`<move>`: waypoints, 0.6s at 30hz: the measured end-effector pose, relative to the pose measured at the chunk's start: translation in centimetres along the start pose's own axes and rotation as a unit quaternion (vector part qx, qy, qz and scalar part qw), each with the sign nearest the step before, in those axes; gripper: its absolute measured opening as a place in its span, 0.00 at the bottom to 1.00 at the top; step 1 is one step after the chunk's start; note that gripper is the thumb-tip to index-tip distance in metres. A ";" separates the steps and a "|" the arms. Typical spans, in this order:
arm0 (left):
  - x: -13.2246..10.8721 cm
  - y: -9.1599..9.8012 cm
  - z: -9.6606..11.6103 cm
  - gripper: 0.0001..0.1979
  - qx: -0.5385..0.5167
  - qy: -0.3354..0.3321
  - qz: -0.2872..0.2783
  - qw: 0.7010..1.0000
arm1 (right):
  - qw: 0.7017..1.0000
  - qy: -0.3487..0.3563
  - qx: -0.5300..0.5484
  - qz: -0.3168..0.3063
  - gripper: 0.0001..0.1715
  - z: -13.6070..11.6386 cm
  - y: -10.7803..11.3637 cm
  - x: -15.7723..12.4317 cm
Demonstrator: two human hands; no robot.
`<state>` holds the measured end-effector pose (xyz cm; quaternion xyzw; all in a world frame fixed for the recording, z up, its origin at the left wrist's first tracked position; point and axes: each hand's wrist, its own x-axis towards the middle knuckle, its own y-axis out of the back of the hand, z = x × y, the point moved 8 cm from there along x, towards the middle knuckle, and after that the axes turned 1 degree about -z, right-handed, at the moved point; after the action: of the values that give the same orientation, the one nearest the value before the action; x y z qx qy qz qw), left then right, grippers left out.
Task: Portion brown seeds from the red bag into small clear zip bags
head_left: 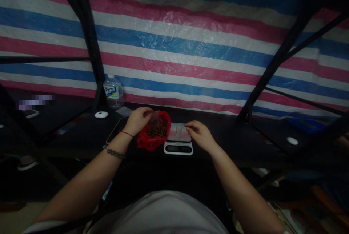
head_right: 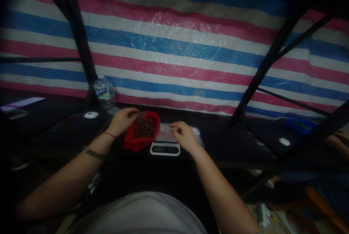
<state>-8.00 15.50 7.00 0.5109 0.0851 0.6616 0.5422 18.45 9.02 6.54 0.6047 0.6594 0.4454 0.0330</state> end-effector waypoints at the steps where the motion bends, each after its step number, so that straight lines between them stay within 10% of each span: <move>1: 0.0 0.3 0.1 0.15 -0.004 -0.003 0.014 1.000 | 1.000 0.000 0.000 -0.001 0.11 0.0 0.0 0.0; 18: -0.4 2.2 2.5 0.15 0.037 -0.046 0.049 0.997 | 1.000 -0.013 0.001 -0.016 0.11 0.6 -0.2 0.0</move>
<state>-7.51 13.21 9.45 0.5642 0.0591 0.6593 0.4934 18.59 9.40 6.05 0.5995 0.6692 0.4365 0.0477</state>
